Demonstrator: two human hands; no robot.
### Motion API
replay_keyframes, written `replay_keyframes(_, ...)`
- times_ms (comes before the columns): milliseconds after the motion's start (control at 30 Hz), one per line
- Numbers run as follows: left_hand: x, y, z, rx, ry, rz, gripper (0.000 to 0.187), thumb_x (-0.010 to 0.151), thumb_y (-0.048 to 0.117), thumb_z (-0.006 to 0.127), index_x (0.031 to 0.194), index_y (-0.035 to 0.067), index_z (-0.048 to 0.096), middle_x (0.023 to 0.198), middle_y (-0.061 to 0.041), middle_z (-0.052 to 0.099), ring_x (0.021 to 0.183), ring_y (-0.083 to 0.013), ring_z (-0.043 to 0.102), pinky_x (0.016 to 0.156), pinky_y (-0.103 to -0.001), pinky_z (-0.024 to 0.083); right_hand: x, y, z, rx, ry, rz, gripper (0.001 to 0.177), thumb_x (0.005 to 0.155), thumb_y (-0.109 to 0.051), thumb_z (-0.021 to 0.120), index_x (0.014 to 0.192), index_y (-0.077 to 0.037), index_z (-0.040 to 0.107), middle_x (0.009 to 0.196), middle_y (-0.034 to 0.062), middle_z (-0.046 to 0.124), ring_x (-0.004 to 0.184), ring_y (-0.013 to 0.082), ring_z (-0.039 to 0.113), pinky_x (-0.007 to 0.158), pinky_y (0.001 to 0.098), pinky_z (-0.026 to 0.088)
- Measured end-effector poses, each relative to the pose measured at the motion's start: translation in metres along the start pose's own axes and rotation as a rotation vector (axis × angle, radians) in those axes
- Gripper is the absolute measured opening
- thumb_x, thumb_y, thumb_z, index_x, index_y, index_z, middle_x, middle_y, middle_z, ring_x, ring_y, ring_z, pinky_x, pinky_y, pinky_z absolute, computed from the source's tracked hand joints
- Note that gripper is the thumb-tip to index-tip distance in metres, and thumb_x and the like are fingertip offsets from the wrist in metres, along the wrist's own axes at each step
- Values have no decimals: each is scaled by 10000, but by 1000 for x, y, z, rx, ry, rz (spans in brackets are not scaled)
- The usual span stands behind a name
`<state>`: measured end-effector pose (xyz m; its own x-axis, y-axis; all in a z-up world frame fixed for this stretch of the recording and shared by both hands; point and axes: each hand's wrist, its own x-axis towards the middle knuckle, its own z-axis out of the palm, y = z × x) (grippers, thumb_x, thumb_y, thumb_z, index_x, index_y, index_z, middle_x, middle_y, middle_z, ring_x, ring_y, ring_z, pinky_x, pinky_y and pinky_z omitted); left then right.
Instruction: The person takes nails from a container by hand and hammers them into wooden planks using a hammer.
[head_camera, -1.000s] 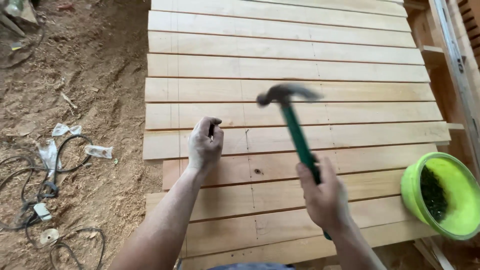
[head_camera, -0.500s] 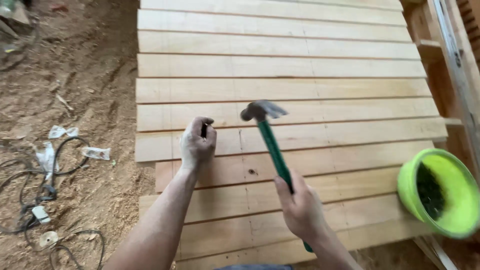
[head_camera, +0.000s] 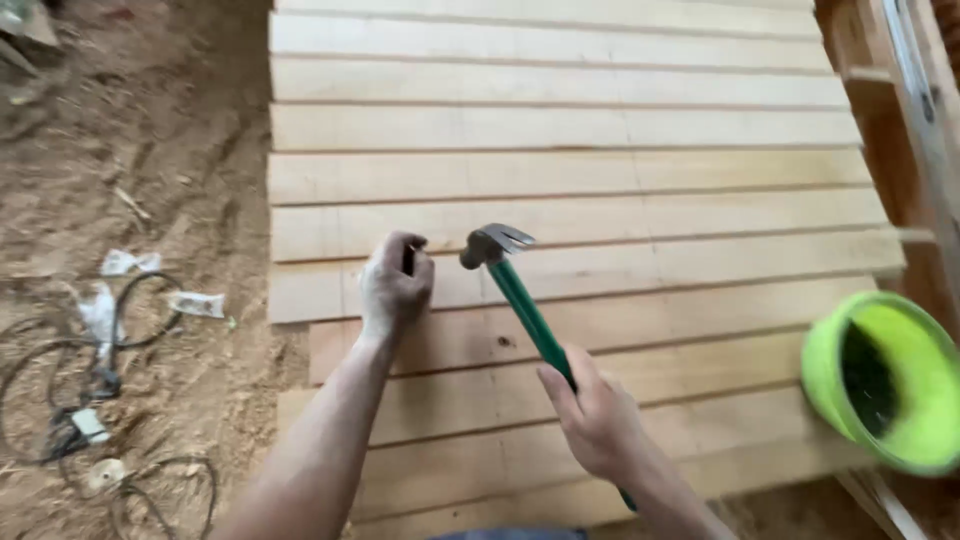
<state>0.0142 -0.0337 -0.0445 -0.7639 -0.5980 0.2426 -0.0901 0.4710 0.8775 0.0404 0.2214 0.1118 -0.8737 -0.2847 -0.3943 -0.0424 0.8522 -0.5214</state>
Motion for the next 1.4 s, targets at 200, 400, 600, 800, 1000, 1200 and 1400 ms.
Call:
replay_keyframes(200,1,22,-14,-61,-64,-33,141,939,122,620,1045,45,673,864,-126,704,761,-247,691,703,-362,560,-29,-20,-19,748,317,-436,280,1089,-238,520,1289,-45,544,822,-10,553,641,90,459,558,280,416)
replay_keyframes(400,1,24,-13,-23,-49,-10,145,910,113,638,1027,43,686,893,-131,713,788,-252,692,726,-388,564,20,74,62,68,70,-49,292,1034,-334,534,1106,-54,577,633,68,566,553,139,533,522,336,423)
replay_keyframes(600,2,32,-18,17,-135,-76,150,909,140,655,1032,57,676,889,-113,713,773,-238,693,715,-388,567,3,-1,8,343,107,-10,328,1023,-347,504,1103,-50,618,578,97,558,512,153,513,482,357,428)
replay_keyframes(800,0,32,-16,29,-103,-62,142,925,140,637,1042,69,674,894,-103,717,779,-231,700,715,-384,572,-1,74,59,801,404,-634,344,1079,-267,554,1247,27,493,737,157,465,593,209,450,525,337,370)
replay_keyframes(1000,1,12,-6,40,-55,22,167,883,145,688,1026,59,705,902,-146,714,805,-290,686,725,-410,562,21,28,24,-25,45,-65,343,1026,-386,506,1087,-59,589,738,213,677,720,433,652,606,511,473)
replay_keyframes(1200,0,30,-16,-25,-99,-73,180,908,148,640,1054,53,686,874,-120,710,780,-250,697,721,-388,564,-10,-8,2,213,386,-332,356,1013,-353,487,1125,-34,598,533,187,542,461,355,529,432,471,423)
replay_keyframes(1400,1,35,-21,-8,-135,-51,173,945,145,620,1061,36,689,880,-101,708,769,-200,683,695,-356,564,28,28,29,-92,-44,90,379,1046,-426,458,1056,-56,538,656,217,686,589,398,681,542,501,507)
